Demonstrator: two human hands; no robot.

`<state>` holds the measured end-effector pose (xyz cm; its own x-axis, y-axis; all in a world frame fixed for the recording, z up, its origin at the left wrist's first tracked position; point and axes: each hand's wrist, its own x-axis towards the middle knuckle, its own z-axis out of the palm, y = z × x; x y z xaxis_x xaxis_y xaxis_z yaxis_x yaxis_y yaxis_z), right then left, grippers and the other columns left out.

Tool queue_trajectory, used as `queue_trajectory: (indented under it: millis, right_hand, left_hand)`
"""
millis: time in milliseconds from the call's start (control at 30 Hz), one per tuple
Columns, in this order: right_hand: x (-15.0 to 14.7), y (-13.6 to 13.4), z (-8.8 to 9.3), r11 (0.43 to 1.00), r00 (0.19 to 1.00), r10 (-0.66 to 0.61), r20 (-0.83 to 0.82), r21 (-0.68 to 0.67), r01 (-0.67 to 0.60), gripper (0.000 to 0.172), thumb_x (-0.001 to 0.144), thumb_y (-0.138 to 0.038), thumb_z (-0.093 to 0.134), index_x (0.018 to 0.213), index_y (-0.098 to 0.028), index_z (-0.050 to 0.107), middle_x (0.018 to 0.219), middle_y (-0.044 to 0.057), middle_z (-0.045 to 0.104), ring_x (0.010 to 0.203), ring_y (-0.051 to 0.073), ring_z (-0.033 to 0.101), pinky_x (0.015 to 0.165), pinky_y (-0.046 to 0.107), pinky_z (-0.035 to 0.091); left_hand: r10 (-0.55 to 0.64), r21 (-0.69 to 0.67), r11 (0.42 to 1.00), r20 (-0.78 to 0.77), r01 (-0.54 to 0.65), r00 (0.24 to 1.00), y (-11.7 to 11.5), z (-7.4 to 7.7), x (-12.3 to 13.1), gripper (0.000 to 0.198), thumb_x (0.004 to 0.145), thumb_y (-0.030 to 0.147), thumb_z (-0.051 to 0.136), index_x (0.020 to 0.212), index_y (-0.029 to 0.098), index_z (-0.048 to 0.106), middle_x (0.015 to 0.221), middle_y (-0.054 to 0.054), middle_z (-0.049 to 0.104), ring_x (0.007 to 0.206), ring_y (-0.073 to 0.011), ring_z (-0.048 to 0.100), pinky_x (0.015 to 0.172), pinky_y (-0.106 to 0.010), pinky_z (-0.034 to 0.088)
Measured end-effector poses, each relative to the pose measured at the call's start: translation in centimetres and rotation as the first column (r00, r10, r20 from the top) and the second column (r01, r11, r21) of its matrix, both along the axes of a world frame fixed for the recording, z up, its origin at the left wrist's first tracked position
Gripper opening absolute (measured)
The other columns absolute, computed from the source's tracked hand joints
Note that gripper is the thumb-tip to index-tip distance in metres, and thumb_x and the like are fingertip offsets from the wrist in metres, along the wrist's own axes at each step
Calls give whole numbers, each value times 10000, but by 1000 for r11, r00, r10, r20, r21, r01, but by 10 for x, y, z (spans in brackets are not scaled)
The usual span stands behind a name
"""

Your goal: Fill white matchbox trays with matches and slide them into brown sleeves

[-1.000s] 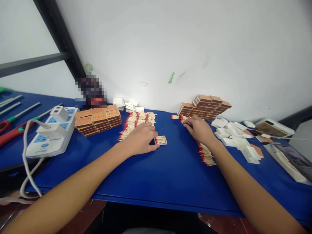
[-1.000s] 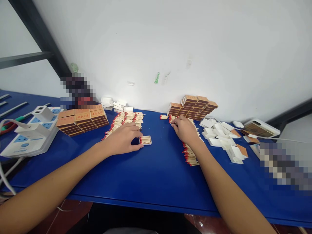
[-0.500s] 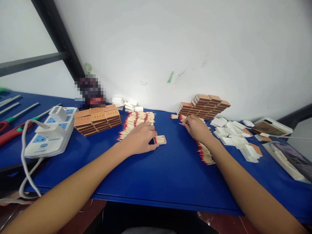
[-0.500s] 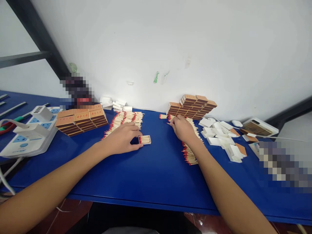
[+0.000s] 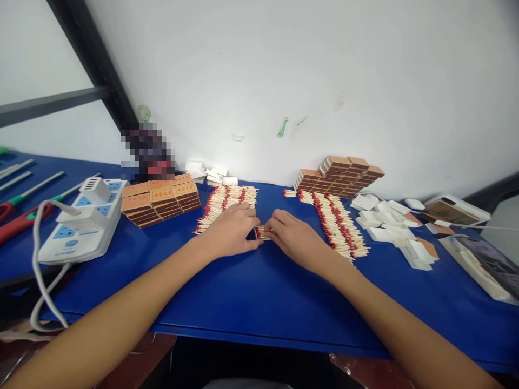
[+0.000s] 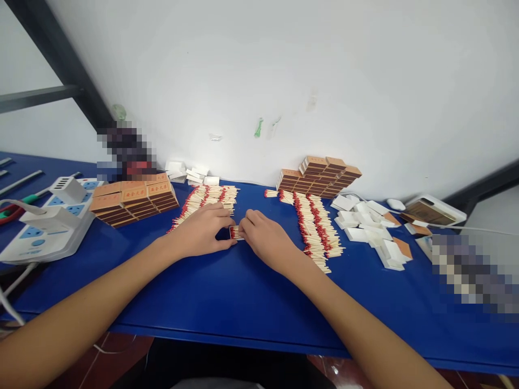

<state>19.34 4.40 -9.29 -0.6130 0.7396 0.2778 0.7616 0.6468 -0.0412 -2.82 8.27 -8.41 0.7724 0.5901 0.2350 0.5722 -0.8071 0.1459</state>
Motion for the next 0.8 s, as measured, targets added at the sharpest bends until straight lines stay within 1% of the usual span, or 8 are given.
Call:
queue_trajectory:
  millis: [100, 167, 233, 333, 433, 567, 700, 800]
  right_hand:
    - [6, 2, 2, 1000, 1000, 3, -29, -12, -4, 187, 1094, -221, 493, 1016, -211, 663, 1018, 96, 648, 921, 246, 629, 779, 371, 515]
    - [15, 9, 3, 1000, 998, -24, -66, -12, 23, 189, 1096, -244, 497, 1036, -217, 673, 1035, 96, 653, 947, 249, 638, 810, 378, 520]
    - [27, 23, 1, 994, 990, -103, -95, 13, 105, 210, 1095, -256, 488, 1060, -213, 691, 1046, 106, 660, 979, 262, 639, 848, 393, 519]
    - [50, 49, -7, 961, 965, -249, -78, 107, 256, 269, 1080, -249, 476, 1158, -185, 725, 1072, 148, 664, 1043, 313, 599, 908, 442, 497]
    - [66, 67, -19, 928, 945, -327, -13, 185, 323, 349, 1071, -264, 458, 1278, -198, 731, 1144, 178, 660, 1096, 357, 529, 907, 490, 457]
    - [71, 73, -30, 921, 941, -339, 6, 208, 330, 380, 1074, -274, 431, 1292, -218, 737, 1240, 186, 655, 1142, 368, 491, 882, 496, 427]
    - [69, 74, -34, 913, 939, -343, 11, 238, 331, 387, 1065, -282, 442, 1334, -205, 710, 1279, 197, 651, 1172, 381, 490, 893, 513, 430]
    - [70, 76, -34, 912, 938, -347, 5, 234, 337, 378, 1061, -272, 444, 1318, -220, 716, 1283, 191, 658, 1184, 384, 496, 888, 514, 434]
  left_hand:
    - [1, -4, 1000, 5, -1, 1000, 0, 0, 0, 241, 942, 390, 769, 1001, 157, 785, 966, -86, 722, 993, -276, 647, 958, -427, 496]
    - [-1, -6, 1000, 9, 1, 1000, 1, 0, 0, 257, 940, 396, 776, 1033, 157, 786, 979, -87, 729, 1000, -275, 647, 965, -427, 495]
    - [-1, -7, 1000, 6, 1, 1000, 1, 0, 0, 273, 941, 401, 779, 1064, 157, 786, 1005, -88, 738, 1012, -273, 649, 982, -426, 492]
    - [3, -12, 1000, -11, -3, 1000, 0, 0, -1, 287, 951, 406, 767, 1081, 151, 788, 1022, -94, 749, 1031, -276, 654, 999, -429, 492]
    - [6, -14, 1000, -16, -6, 1000, 0, 0, -1, 299, 958, 414, 756, 1085, 145, 790, 1021, -100, 753, 1051, -286, 656, 1011, -439, 496]
    - [-3, -12, 1000, 2, 3, 1000, 0, 0, -1, 286, 957, 410, 756, 1083, 155, 790, 1034, -103, 757, 1041, -283, 662, 1011, -445, 501]
    - [-8, -12, 1000, 10, 8, 1000, 0, 1, -1, 285, 961, 411, 752, 1085, 157, 787, 1038, -101, 759, 1045, -285, 663, 1010, -447, 501]
    - [-4, -10, 1000, 1, 4, 1000, -1, 1, -1, 289, 964, 415, 749, 1089, 158, 786, 1036, -98, 758, 1051, -284, 661, 1014, -443, 497]
